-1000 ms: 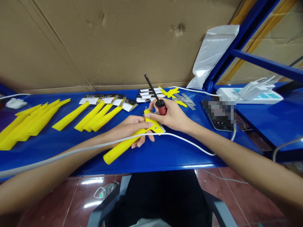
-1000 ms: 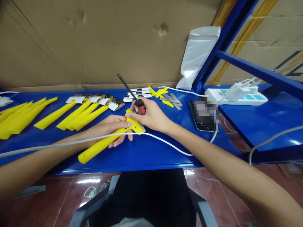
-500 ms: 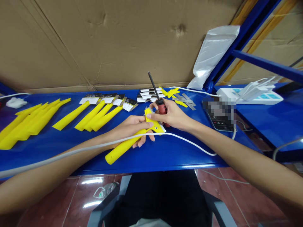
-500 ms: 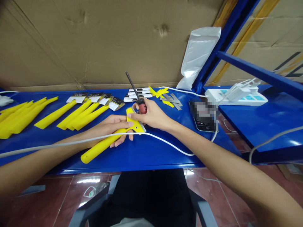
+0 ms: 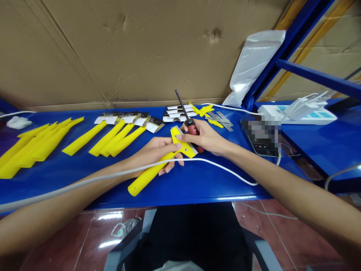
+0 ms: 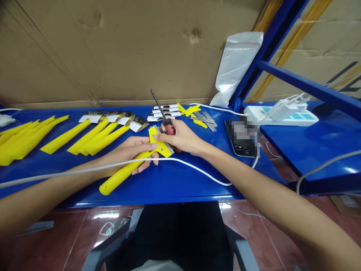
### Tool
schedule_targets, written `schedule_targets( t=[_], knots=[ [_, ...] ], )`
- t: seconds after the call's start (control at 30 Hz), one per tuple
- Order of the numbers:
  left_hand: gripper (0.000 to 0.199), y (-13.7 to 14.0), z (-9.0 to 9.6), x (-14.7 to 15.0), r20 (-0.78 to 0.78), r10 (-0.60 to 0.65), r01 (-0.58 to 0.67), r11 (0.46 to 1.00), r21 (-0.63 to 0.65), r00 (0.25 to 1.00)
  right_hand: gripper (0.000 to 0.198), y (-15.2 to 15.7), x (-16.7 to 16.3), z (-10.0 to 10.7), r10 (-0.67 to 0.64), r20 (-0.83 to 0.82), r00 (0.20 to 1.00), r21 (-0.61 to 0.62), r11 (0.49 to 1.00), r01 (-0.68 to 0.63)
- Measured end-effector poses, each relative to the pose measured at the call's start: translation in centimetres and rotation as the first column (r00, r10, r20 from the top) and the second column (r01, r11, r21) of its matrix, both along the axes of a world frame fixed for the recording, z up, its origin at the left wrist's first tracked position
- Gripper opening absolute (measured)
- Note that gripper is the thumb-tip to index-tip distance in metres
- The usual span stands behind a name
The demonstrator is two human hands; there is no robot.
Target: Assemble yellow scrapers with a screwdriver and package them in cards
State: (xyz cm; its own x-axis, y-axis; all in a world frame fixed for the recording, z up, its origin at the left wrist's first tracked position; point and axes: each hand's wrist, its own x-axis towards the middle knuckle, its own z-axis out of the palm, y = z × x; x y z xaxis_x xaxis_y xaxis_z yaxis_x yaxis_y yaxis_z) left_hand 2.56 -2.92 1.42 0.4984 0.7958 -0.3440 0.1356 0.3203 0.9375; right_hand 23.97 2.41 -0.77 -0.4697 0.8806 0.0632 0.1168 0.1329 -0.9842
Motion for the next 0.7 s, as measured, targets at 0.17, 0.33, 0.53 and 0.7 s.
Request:
schedule_targets(
  t=[0.17,0.33,0.53,0.7],
  knots=[
    [0.033,0.2,-0.4,-0.2,0.003,0.009,-0.009,1.0,-0.005,1.0,0.052,0.1,-0.1,0.4,-0.037,-0.014,0.999,0.003,0.999,0.038],
    [0.034,0.5,-0.3,-0.3,-0.009,0.005,-0.005,1.0,0.024,1.0,0.051,0.2,-0.2,0.5,-0.048,-0.034,0.998,0.026,0.998,0.049],
    [0.022,0.7,-0.1,-0.3,0.026,0.053,-0.054,0.997,0.051,0.998,0.048,0.6,-0.1,0.3,-0.067,-0.062,0.996,0.003,0.998,0.068],
    [0.03,1.1,-0.3,-0.4,-0.023,0.046,-0.045,0.996,0.071,0.999,0.053,0.6,-0.2,0.4,-0.104,-0.088,0.991,-0.038,0.994,0.101]
  ],
)
